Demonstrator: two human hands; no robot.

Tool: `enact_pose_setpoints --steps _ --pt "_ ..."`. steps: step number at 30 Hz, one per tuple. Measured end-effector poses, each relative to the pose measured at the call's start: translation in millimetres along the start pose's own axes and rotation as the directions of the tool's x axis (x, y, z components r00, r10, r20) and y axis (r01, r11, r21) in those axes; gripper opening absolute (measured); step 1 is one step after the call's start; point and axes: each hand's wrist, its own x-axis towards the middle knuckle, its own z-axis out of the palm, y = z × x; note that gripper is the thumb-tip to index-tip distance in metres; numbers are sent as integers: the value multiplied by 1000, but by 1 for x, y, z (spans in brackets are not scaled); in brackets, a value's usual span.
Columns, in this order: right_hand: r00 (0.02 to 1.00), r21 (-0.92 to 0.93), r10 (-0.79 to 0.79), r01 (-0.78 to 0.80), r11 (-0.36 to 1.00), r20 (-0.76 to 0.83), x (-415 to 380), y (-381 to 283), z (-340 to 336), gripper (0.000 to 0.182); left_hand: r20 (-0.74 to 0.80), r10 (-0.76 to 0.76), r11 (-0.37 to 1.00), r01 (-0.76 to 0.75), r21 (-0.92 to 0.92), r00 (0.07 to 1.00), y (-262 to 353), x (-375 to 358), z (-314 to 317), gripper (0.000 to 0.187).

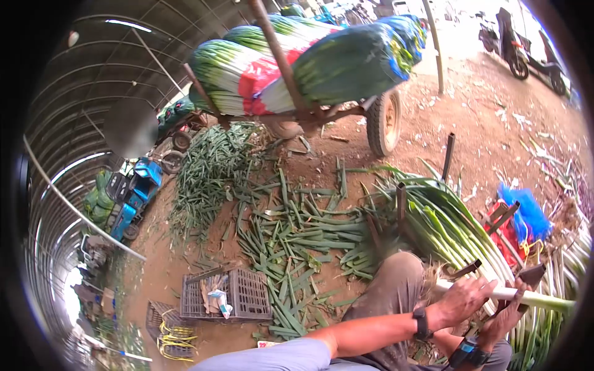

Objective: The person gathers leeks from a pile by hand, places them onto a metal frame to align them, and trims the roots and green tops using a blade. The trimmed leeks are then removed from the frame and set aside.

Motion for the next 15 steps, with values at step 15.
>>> enact_pose_setpoints --steps 15 --pt "895 456 368 -445 771 251 9 34 -98 45 438 46 971 62 -229 898 14 -42 -30 31"
